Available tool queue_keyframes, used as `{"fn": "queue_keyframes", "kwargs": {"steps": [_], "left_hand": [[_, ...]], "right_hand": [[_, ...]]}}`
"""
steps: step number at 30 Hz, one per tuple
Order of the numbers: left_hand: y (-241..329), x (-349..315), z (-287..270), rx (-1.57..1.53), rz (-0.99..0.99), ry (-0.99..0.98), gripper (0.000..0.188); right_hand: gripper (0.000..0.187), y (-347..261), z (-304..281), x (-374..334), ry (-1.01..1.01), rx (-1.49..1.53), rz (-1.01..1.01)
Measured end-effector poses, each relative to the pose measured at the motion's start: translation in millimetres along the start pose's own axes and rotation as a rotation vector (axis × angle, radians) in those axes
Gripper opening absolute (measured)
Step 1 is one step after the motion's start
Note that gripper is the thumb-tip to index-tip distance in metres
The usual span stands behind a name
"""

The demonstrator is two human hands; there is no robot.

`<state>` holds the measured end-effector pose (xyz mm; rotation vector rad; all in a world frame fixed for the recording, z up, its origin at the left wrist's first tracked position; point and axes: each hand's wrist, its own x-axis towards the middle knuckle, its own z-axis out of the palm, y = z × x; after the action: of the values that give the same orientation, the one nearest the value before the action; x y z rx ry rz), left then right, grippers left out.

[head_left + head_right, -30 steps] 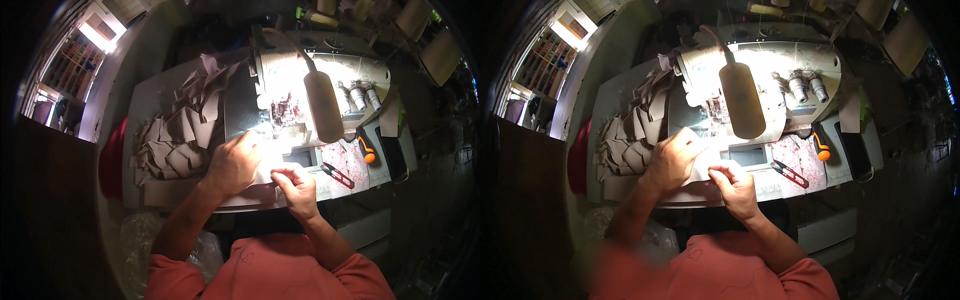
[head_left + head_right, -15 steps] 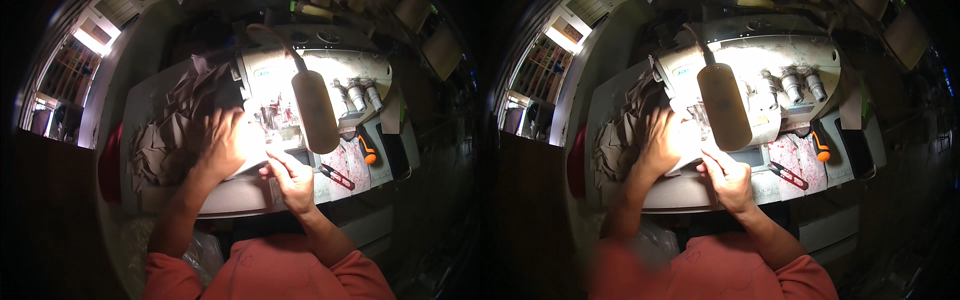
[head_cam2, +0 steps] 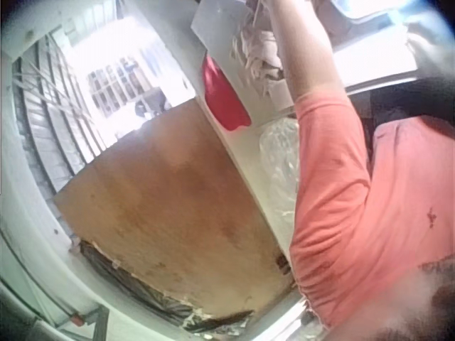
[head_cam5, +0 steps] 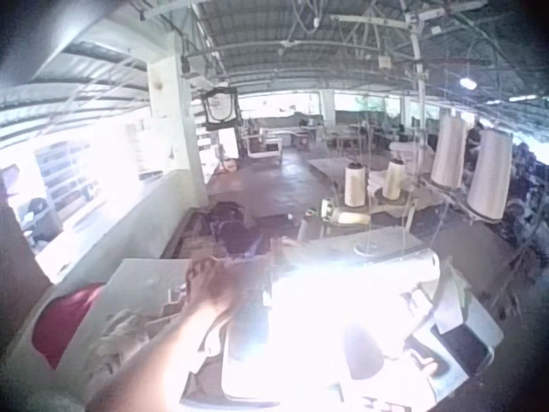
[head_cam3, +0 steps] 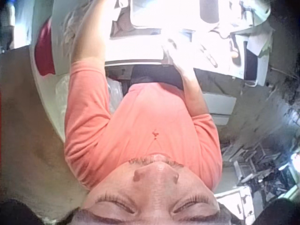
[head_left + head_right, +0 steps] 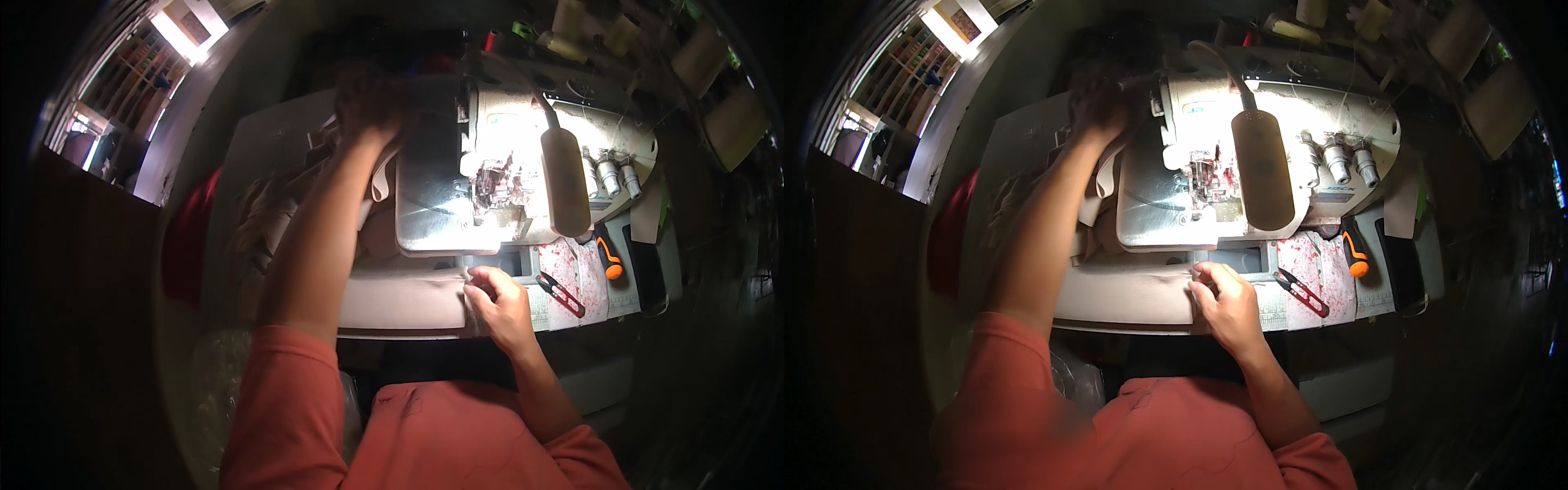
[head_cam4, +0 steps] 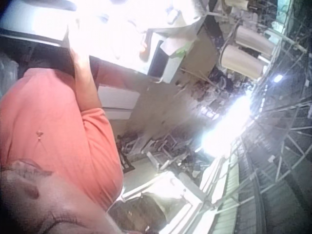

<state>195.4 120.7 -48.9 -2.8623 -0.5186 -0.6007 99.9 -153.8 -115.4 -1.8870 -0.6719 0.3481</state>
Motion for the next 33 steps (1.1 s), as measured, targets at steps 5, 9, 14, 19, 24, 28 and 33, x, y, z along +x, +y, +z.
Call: {"fn": "queue_keyframes", "kwargs": {"steps": [5,9,14,19,24,28,33], "left_hand": [[-103.6,-46.6,22.8,-0.511,-0.377,0.281,0.032],[-55.4,-153.1,-61.1,-1.038,-0.469,0.13,0.019],[26.9,-246.6,-69.4,-0.935,0.059,-0.115,0.034],[41.3,-260.1,-49.3,-0.907,-0.03,0.081,0.032],[60.9,-281.7,-78.1,-1.15,0.056,-0.072,0.013],[60.3,-271.4,-77.4,-1.065,-0.037,0.103,0.016],[40.8,-224.4,-58.6,-0.991,0.091,0.026,0.028]], "right_hand": [[0.014,6.7,13.8,7.2,0.065,-0.15,-0.225],[0.013,3.2,8.0,0.8,0.165,-0.242,-0.386],[0.011,-18.3,7.7,-4.3,0.124,-0.297,-0.53],[0.015,-9.2,12.2,-5.7,0.066,-0.239,-0.506],[0.013,-22.3,8.5,-3.1,0.0,-0.268,-0.428],[0.01,-27.9,7.8,0.0,0.013,-0.273,-0.328],[0.009,-31.3,0.5,-1.9,-0.133,-0.084,-0.244]]}}
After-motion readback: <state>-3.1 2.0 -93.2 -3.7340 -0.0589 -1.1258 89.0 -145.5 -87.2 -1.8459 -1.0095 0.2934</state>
